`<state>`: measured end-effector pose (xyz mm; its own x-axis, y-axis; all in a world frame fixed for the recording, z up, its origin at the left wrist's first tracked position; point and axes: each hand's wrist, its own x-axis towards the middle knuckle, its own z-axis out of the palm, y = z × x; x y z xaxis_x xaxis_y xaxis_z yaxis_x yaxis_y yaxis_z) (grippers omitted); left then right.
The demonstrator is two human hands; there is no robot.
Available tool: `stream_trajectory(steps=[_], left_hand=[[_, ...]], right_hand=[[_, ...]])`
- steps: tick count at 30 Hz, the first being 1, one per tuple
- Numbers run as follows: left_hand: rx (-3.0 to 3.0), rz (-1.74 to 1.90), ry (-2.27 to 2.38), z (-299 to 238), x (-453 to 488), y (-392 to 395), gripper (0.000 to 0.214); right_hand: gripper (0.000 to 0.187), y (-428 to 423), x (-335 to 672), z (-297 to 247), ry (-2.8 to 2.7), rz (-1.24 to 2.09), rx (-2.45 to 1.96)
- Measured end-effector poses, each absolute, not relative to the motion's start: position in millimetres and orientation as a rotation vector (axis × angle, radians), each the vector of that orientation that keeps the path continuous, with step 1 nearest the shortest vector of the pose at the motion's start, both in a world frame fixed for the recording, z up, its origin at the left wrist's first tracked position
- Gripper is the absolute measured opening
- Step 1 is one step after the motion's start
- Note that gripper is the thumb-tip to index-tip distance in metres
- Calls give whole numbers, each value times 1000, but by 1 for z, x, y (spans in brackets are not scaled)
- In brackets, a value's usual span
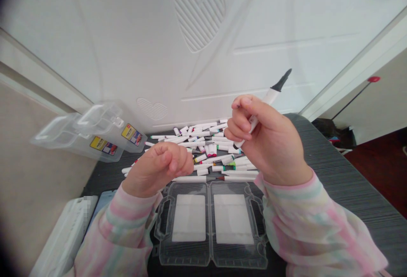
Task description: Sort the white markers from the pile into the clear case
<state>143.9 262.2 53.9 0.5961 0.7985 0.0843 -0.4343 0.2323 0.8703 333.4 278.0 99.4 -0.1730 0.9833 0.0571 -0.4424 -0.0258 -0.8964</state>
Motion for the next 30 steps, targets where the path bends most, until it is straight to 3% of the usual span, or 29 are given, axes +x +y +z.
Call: stream_trajectory(steps=[13,16,23,30], left_hand=[[1114,945,529,63,139,259,14],[1121,1029,639,71,130,257,7],[1303,1301,927,85,114,242,13],[1832,879,1482,43,122,244,10]], right_hand=[[21,278,333,98,-1040,1523,-719],[19,276,334,100,-1061,1500,-750],[19,269,343,108,-1089,1443,-746],[17,265,344,110,-1052,1465,-714]])
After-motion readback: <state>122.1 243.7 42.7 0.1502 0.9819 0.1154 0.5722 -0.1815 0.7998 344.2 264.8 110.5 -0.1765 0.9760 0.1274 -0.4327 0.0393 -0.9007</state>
